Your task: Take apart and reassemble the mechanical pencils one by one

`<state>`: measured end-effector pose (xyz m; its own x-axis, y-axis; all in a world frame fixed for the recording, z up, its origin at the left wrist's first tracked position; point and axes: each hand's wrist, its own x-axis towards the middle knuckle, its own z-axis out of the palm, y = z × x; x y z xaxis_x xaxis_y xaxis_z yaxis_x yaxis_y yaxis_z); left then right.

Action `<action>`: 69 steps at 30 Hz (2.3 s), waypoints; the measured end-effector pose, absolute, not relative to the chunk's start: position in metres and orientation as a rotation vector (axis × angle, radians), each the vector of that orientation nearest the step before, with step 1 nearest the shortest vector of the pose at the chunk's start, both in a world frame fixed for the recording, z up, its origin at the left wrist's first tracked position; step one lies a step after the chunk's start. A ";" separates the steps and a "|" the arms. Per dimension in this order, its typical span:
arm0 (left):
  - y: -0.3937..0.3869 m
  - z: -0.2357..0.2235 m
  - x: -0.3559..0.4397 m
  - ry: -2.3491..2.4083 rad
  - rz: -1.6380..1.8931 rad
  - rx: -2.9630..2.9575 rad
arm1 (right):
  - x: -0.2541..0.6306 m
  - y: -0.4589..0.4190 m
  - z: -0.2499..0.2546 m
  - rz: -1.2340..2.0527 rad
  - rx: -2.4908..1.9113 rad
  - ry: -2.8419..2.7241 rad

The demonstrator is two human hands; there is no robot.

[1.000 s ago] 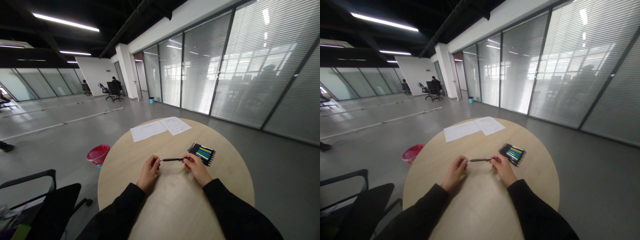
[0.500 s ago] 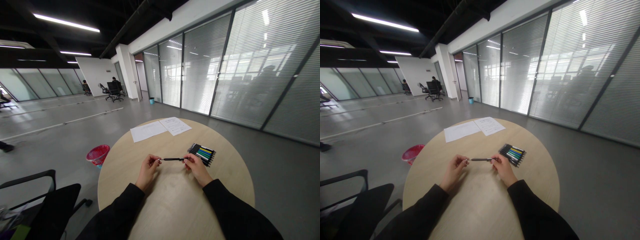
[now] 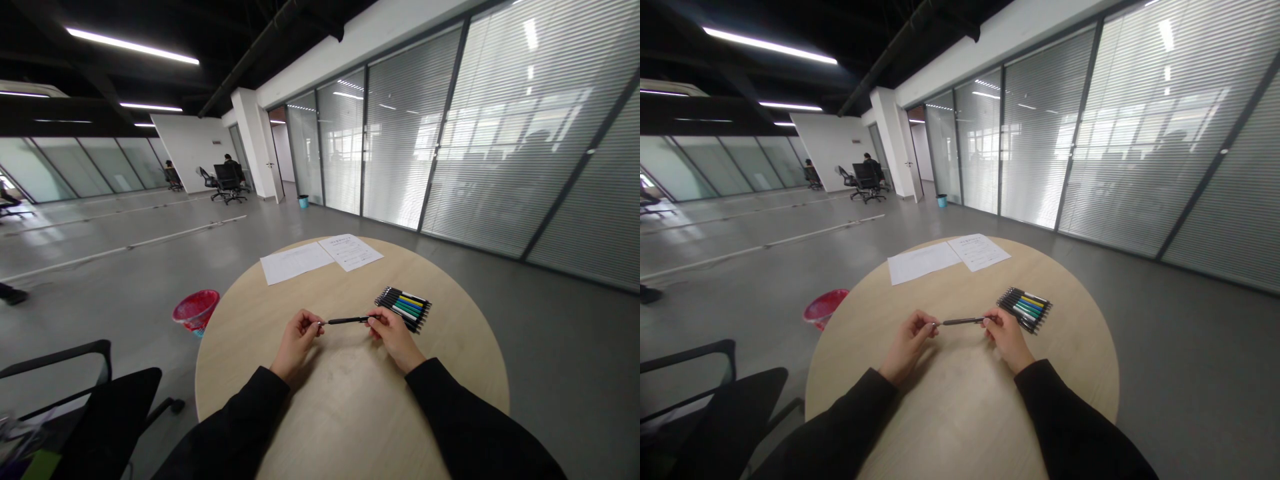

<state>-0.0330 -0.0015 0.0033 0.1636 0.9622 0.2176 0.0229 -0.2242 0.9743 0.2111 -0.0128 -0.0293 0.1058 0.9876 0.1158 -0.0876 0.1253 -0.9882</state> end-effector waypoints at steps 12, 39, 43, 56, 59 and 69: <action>0.000 0.003 -0.034 0.993 1.235 1.531 | 0.213 -0.011 -0.035 1.080 -1.089 -1.134; 0.004 -0.002 -0.034 0.986 1.253 1.276 | 0.212 -0.014 -0.032 1.126 -1.108 -1.137; 0.001 0.003 -0.033 0.963 1.230 1.284 | 0.211 -0.015 -0.029 1.138 -1.114 -1.136; 0.000 0.004 -0.034 0.857 1.253 1.152 | 0.211 -0.012 -0.040 1.019 -1.192 -1.372; 0.001 0.003 -0.034 0.863 1.252 1.168 | 0.212 -0.014 -0.038 0.898 -1.222 -1.509; 0.005 0.000 -0.034 0.964 1.318 1.248 | 0.212 -0.020 -0.025 0.763 -1.227 -1.705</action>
<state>-0.0337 0.0051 -0.0002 0.0748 0.9850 0.1556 -0.1505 -0.1431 0.9782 0.2123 -0.0198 -0.0253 -0.1295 0.9458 0.2977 0.4080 0.3245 -0.8534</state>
